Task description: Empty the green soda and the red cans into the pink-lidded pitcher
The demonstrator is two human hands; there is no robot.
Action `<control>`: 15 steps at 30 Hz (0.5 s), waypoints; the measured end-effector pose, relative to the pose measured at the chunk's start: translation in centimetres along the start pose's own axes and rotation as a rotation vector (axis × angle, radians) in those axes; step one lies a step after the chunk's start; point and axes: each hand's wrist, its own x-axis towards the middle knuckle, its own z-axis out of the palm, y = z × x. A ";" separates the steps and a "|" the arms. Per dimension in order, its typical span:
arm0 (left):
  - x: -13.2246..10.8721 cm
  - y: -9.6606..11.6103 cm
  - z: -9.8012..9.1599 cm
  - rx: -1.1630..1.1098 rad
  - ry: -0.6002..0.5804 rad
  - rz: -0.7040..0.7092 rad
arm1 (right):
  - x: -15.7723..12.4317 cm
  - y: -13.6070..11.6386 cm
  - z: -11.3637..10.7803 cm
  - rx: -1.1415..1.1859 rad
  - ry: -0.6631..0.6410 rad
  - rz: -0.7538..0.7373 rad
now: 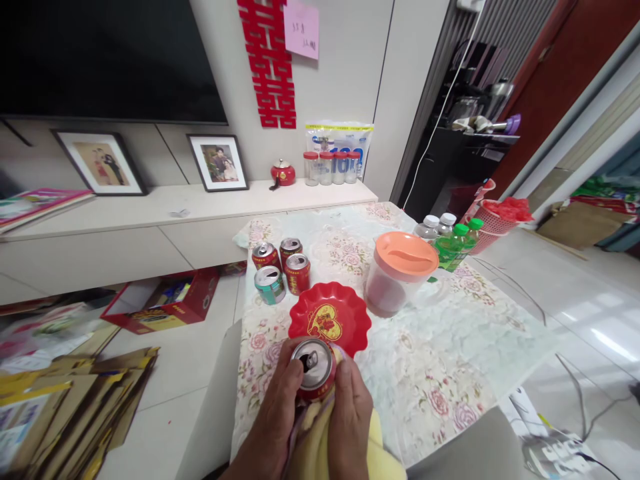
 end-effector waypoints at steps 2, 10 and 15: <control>-0.1 0.2 0.0 -0.039 -0.007 -0.034 | -0.3 0.1 -0.3 0.020 -0.010 -0.009; 0.2 0.7 -1.1 -0.079 -0.166 -0.104 | -0.8 -2.4 -2.1 -0.022 -0.069 -0.184; 0.1 0.7 -2.1 -0.040 -0.275 -0.086 | 0.5 -4.5 -3.3 0.050 -0.405 -0.047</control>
